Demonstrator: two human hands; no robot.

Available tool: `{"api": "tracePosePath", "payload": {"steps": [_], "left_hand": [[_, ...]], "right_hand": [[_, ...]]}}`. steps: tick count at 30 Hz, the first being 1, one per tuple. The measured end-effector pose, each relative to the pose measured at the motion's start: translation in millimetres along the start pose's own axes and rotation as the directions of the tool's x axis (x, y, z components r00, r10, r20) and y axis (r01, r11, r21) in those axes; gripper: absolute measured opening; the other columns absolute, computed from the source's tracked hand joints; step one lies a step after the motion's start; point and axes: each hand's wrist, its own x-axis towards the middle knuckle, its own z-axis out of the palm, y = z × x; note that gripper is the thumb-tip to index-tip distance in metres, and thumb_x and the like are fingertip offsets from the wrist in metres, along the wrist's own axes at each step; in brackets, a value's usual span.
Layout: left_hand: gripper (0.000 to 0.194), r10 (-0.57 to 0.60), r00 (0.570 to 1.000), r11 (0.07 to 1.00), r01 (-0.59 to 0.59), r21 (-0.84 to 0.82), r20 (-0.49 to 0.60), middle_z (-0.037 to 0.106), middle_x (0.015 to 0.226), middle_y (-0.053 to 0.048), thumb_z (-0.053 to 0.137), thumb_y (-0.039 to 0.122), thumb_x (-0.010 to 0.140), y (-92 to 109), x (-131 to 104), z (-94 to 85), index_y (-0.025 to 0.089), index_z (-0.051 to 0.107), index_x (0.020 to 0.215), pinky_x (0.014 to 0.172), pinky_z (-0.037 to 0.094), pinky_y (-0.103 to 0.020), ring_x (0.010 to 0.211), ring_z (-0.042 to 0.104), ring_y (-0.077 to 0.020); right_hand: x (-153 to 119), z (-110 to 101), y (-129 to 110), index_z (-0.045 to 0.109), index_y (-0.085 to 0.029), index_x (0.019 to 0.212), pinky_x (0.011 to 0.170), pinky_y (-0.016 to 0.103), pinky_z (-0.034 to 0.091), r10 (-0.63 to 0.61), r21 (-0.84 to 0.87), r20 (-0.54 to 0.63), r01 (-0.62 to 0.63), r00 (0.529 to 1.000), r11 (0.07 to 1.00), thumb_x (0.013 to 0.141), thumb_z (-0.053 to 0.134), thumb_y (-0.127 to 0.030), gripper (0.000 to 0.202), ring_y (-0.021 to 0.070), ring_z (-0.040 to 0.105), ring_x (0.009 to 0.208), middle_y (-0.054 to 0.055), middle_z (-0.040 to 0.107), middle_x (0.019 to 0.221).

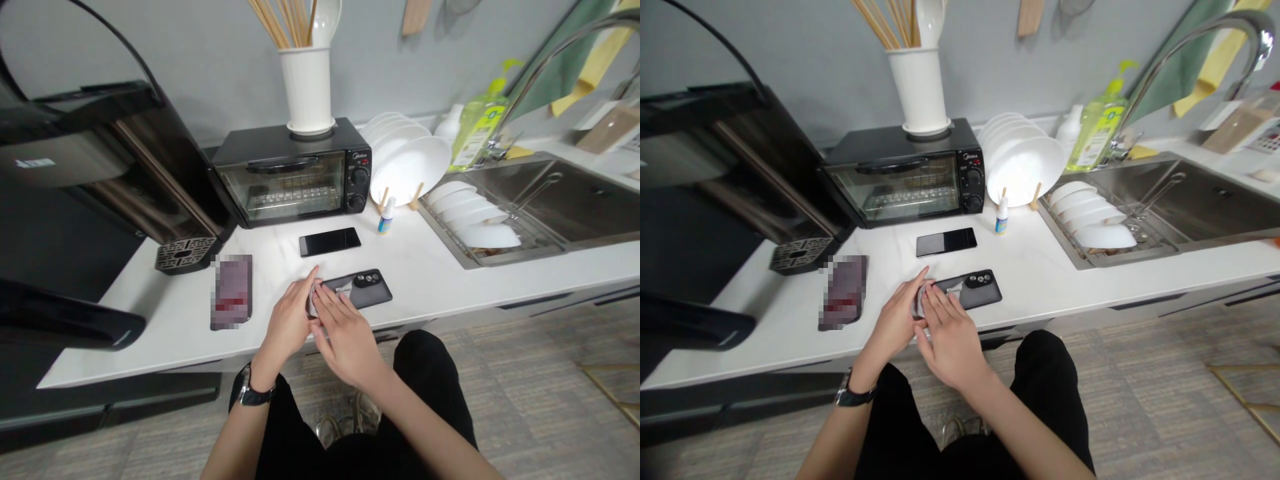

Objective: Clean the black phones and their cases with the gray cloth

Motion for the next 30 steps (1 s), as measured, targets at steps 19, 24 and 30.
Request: {"api": "tracePosePath", "payload": {"steps": [19,24,30], "left_hand": [[0.067,0.081,0.997,0.958,-0.083,0.273,0.018,0.060,0.152,-0.011,0.072,0.049,0.095,10,49,-20.1,0.024,0.051,0.153,0.117,0.047,-0.046,0.139,0.056,-0.0307],[0.074,0.035,0.998,0.928,-0.051,0.370,0.051,0.044,0.165,-0.019,0.075,0.049,0.092,-17,112,-12.7,0.017,0.052,0.155,0.126,0.036,-0.049,0.151,0.045,-0.0357],[0.050,0.104,0.993,0.911,-0.121,0.395,0.064,0.062,0.152,-0.015,0.065,0.044,0.101,-31,126,-6.4,0.021,0.063,0.145,0.118,0.045,-0.040,0.137,0.060,-0.0298]], "right_hand": [[-17,-29,82,0.075,-0.026,0.128,0.122,0.062,0.041,0.327,0.318,-0.419,-0.200,0.847,0.927,0.111,0.043,-0.034,0.037,0.0275,0.065,0.135,0.008,0.074,0.136],[-40,-30,81,0.075,-0.024,0.125,0.119,0.053,0.049,0.145,0.309,-0.403,-0.014,0.904,0.951,0.110,0.046,-0.028,0.034,0.0247,0.067,0.132,0.008,0.077,0.129],[-53,-25,82,0.071,-0.024,0.135,0.118,0.053,0.050,-0.016,0.074,-0.213,0.032,0.977,0.997,0.109,0.048,-0.024,0.035,0.0246,0.063,0.137,0.007,0.072,0.139]]}}
